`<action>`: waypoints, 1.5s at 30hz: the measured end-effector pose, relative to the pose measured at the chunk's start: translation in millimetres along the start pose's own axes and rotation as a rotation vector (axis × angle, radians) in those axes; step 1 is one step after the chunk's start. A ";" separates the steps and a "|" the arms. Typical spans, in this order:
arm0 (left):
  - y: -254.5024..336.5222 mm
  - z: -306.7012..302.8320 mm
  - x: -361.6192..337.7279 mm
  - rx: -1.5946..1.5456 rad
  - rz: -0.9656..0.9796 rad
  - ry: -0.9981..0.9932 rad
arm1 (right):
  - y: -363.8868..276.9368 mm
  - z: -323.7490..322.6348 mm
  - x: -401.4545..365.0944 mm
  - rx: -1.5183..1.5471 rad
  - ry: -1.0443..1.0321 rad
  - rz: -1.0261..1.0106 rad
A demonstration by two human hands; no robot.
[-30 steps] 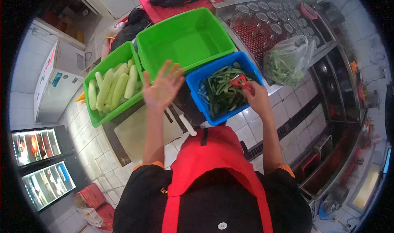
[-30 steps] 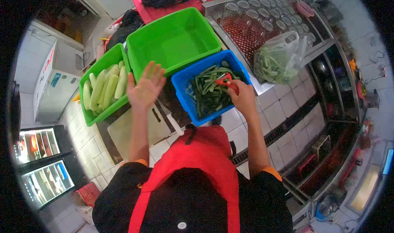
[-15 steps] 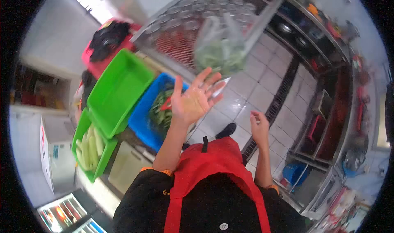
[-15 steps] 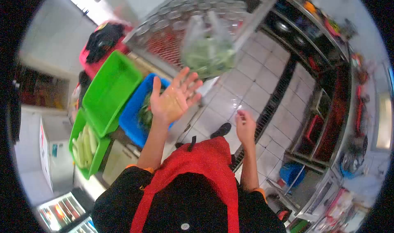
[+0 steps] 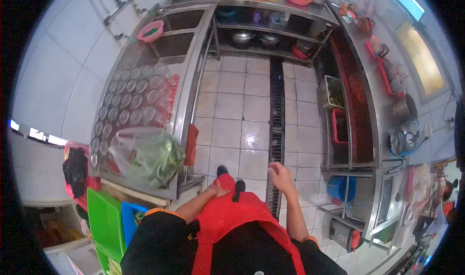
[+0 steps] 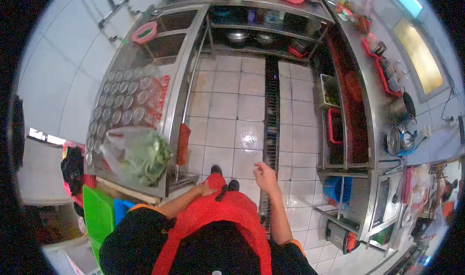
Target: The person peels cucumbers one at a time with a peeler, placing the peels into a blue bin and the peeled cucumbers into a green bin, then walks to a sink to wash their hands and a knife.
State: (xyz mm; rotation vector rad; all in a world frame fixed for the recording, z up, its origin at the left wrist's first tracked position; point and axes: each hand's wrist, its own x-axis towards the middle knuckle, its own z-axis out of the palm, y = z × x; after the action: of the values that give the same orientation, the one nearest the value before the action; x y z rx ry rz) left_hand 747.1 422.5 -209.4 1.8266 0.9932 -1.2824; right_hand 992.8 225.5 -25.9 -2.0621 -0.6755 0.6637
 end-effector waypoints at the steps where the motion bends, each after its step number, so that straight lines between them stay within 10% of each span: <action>1: 16.8 -15.2 -4.7 0.008 0.007 -0.003 | 2.1 -1.6 17.9 -0.003 0.009 0.005; 7: 49.1 -123.5 55.5 -0.262 -0.014 -0.001 | 54.5 -5.9 146.8 0.058 -0.093 0.042; 10: 54.0 -191.7 88.7 -0.980 -0.014 -0.772 | 179.2 -1.7 186.1 -0.028 0.035 0.153; 13: 70.1 -260.5 121.5 -0.659 0.041 -0.502 | 267.7 -9.6 181.6 -0.134 0.031 0.464; 15: 78.3 -312.0 153.6 -0.260 0.044 -0.297 | 214.0 -26.8 174.0 0.363 0.159 0.943; 17: 91.6 -371.5 177.7 0.103 -0.026 -0.208 | 260.3 -17.9 172.1 0.025 -0.270 0.951; 20: 137.9 -465.9 207.2 0.474 -0.183 -0.161 | 229.4 -13.7 197.4 0.115 -0.194 0.988; 24: 216.9 -524.6 335.8 -0.007 0.455 0.316 | 208.4 -42.8 298.0 0.134 -0.189 0.904; 26: 273.7 -582.0 202.7 -0.699 0.867 -0.035 | 217.6 -63.7 369.3 0.066 -0.274 0.819; 28: 328.8 -595.2 223.2 -0.540 0.786 0.445 | 220.4 -87.4 456.1 -0.013 -0.366 0.726; 30: 340.1 -605.8 182.1 -0.358 0.637 0.179 | 211.8 -112.5 542.9 -0.097 -0.446 0.652; 38: 217.9 -487.5 124.0 -0.945 0.088 0.287 | 80.9 -48.7 873.1 -0.337 -0.784 0.266; 41: 177.0 -345.8 241.0 -1.169 -0.084 0.265 | 28.0 43.6 897.6 -0.474 -0.998 0.095; 45: 205.6 -209.7 190.9 -1.538 -0.409 0.440 | 18.7 150.3 818.7 -0.658 -1.292 -0.156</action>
State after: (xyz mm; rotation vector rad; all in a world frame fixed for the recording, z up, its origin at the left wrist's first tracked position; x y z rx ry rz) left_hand 1059.7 543.1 -311.8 0.6379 1.8749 0.0058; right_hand 1481.4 846.5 -288.0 -1.8644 -1.9413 1.8872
